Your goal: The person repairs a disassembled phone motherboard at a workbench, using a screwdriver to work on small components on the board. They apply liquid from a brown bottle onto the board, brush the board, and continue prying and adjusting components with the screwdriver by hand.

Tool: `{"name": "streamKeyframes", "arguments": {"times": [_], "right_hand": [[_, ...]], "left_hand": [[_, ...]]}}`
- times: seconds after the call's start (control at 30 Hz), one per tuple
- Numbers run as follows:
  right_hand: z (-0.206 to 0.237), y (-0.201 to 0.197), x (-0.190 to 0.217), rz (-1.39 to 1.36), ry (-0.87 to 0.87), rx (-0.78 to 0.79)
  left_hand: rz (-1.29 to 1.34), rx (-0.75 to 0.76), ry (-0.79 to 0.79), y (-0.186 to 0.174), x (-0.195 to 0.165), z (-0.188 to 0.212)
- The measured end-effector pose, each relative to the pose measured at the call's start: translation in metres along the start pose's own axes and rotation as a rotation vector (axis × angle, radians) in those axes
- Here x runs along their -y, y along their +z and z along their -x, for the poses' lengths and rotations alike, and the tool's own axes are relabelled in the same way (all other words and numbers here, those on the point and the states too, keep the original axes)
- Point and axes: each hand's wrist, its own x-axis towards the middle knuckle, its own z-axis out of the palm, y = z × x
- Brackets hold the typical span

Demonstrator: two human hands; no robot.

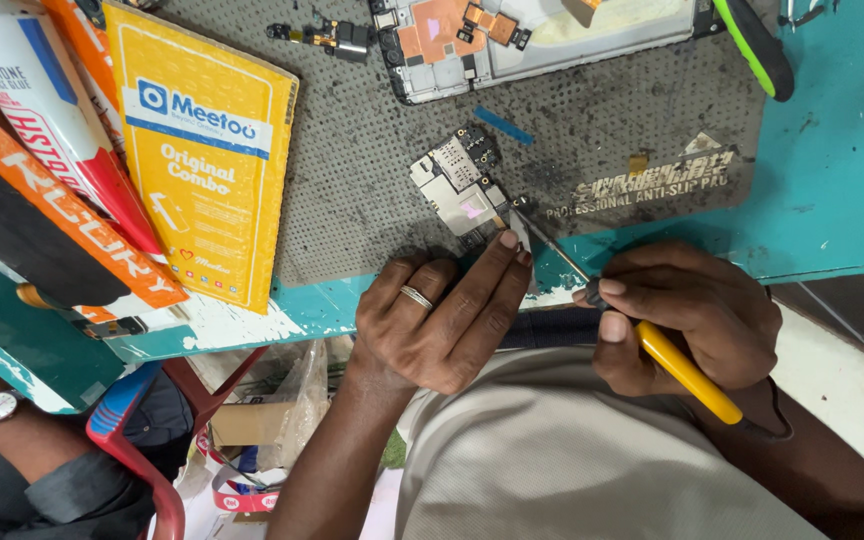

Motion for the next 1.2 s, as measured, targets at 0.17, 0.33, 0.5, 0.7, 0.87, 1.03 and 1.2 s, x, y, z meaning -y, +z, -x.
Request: {"name": "streamKeyframes", "arguments": {"times": [0.17, 0.33, 0.5, 0.7, 0.87, 1.03, 1.2], "right_hand": [[0.003, 0.001, -0.001, 0.022, -0.002, -0.019], [0.008, 0.001, -0.003, -0.037, 0.004, -0.017], [0.012, 0.001, -0.001, -0.205, 0.059, -0.049], [0.013, 0.004, -0.008, -0.139, -0.097, -0.154], [0.020, 0.011, -0.006, -0.097, -0.155, -0.276], [0.029, 0.016, 0.006, -0.308, 0.005, -0.273], [0.012, -0.009, 0.024, -0.328, -0.075, -0.186]], "left_hand": [[0.002, 0.005, -0.002, -0.002, 0.000, -0.002], [0.006, 0.012, -0.009, -0.001, -0.001, 0.002], [-0.009, -0.062, -0.006, -0.004, -0.003, -0.002], [-0.131, -0.195, -0.176, -0.028, 0.006, -0.018], [-0.186, -0.121, -0.364, -0.041, 0.019, -0.012], [-0.172, -0.089, -0.463, -0.050, 0.004, -0.001], [-0.026, -0.142, -0.482, -0.056, -0.019, 0.000]]}}
